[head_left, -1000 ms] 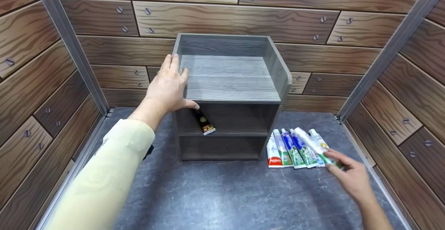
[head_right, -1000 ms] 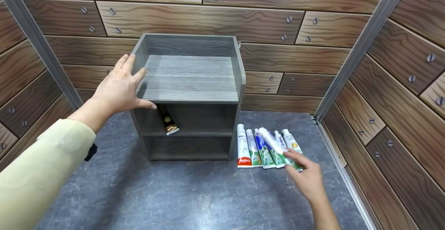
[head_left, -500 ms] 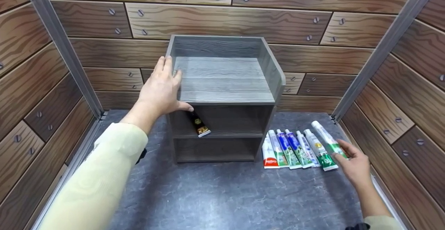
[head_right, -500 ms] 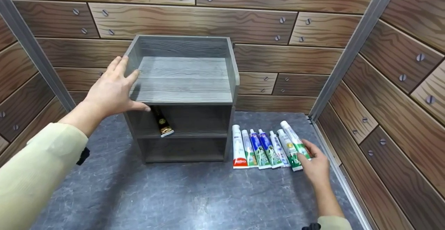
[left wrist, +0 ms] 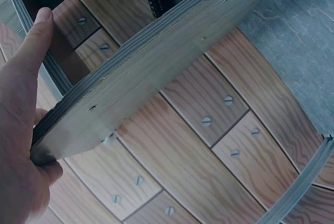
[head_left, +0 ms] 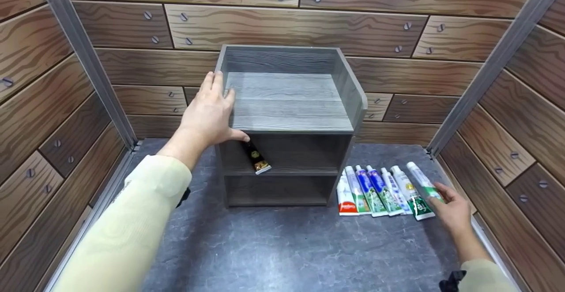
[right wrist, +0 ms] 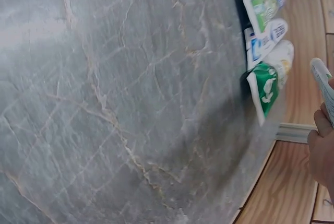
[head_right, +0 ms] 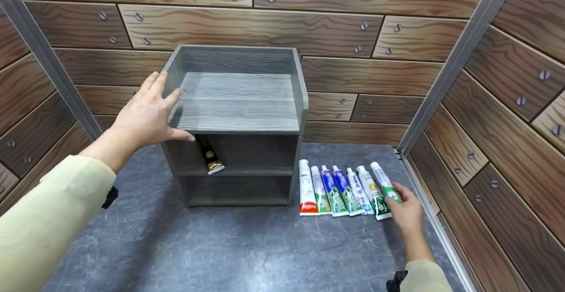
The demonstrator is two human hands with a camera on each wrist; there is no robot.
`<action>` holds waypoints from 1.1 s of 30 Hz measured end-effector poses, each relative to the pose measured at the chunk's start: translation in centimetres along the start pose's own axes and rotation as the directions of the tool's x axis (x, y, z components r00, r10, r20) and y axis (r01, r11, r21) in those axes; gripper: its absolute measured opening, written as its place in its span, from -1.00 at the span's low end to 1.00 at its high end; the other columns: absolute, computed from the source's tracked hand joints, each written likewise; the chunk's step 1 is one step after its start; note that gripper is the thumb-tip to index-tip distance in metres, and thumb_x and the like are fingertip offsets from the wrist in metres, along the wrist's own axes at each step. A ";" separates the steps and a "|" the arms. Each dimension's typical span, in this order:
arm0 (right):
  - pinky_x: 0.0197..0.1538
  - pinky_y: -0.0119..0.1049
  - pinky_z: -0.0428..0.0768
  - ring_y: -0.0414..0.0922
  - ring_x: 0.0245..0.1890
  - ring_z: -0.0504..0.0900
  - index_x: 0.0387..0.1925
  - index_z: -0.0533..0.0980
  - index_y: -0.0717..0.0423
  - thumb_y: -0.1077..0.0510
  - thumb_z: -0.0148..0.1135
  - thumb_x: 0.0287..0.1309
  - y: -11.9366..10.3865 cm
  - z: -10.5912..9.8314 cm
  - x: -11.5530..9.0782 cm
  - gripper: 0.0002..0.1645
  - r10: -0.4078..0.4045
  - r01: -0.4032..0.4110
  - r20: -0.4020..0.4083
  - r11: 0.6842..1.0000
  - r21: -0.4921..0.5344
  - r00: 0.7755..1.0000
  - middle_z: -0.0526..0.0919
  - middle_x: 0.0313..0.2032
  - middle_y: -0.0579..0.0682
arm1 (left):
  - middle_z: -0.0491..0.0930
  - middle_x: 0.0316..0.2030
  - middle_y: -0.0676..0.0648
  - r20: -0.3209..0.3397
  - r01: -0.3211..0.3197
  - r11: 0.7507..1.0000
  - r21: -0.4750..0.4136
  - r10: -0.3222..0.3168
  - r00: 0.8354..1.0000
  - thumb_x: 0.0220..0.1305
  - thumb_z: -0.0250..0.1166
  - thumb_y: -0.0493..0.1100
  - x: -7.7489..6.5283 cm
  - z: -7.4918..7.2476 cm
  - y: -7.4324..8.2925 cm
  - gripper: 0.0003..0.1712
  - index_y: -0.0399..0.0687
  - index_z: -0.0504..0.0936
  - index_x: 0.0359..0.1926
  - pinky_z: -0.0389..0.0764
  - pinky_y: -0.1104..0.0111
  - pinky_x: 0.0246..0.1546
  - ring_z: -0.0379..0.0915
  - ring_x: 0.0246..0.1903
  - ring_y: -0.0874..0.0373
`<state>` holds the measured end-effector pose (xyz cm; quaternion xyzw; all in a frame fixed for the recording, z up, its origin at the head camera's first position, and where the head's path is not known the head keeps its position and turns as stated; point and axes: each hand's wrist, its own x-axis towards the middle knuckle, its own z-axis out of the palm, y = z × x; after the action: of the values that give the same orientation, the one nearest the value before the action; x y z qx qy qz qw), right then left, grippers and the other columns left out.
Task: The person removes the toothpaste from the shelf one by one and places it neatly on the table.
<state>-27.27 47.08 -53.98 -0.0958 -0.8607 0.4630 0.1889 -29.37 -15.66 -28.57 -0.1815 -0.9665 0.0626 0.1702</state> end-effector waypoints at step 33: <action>-0.07 -0.56 0.41 0.34 0.29 0.48 0.41 0.34 0.53 0.28 0.24 0.35 4.1 -0.3 1.8 -0.31 0.086 -0.021 0.219 0.958 -0.286 0.972 0.43 0.34 0.54 | -0.04 0.57 -0.59 0.020 0.023 1.000 -0.014 -0.022 1.000 -0.10 0.46 0.66 0.1 0.2 -0.1 0.48 -0.35 0.34 0.54 0.21 -0.09 0.55 -0.14 0.58 -0.48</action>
<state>-28.85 50.19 -56.87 -0.0911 -0.9308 0.3488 0.0601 -29.55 -15.77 -28.69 -0.1712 -0.9705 0.0557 0.1602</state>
